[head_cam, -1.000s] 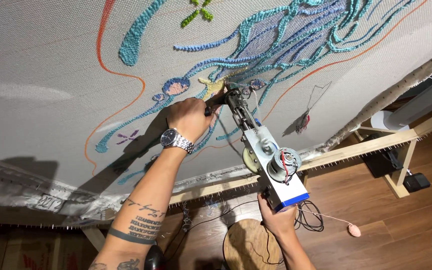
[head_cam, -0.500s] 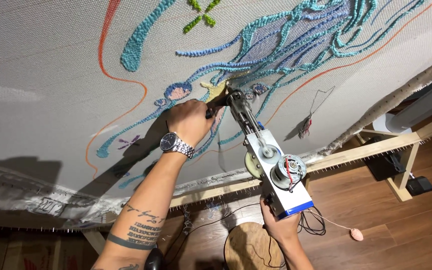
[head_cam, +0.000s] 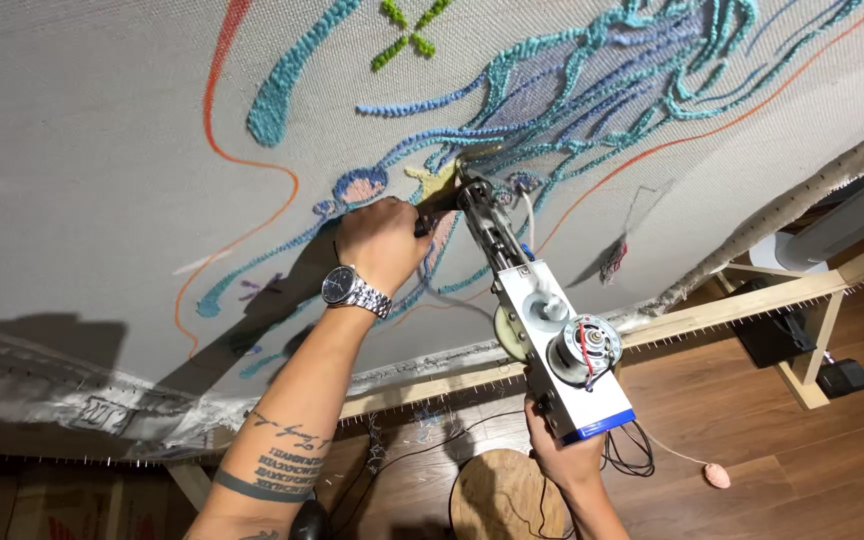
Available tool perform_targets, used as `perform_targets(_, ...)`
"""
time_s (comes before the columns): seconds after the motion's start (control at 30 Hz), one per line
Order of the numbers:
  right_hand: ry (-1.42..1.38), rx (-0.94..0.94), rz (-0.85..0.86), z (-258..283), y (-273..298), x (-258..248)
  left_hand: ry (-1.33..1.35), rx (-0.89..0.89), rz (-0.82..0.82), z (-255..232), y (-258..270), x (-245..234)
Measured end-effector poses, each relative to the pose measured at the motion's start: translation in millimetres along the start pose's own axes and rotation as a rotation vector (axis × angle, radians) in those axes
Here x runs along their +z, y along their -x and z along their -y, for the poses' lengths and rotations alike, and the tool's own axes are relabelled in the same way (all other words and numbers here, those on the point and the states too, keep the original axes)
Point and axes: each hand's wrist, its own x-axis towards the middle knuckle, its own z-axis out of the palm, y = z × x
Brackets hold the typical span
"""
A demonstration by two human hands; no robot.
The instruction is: Tufting a jellyfish design onto a canvas frame using a tufting gun and colorful yarn.
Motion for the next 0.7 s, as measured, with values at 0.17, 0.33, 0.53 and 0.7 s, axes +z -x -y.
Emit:
perform_targets(0.17, -0.019, -0.029, 0.013, -5.3, 0.6, -0.8, 0.018, -0.037, 0.137, -1.1, -2.5, -7.4)
perform_targets(0.33, 0.023, 0.04, -0.035, 8.0, 2.3, -5.4, -0.015, -0.128, 0.204, -11.9, 2.5, -12.0)
perform_targets(0.53, -0.092, 0.248, -0.016, 11.4, 2.1, -40.8, 0.524, -0.405, 0.406, -44.2, 25.2, -7.1)
perform_targets(0.7, -0.011, 0.367, -0.041, 28.3, -1.8, -80.2, 0.981, -0.577, 0.881, -81.9, 23.4, 6.3)
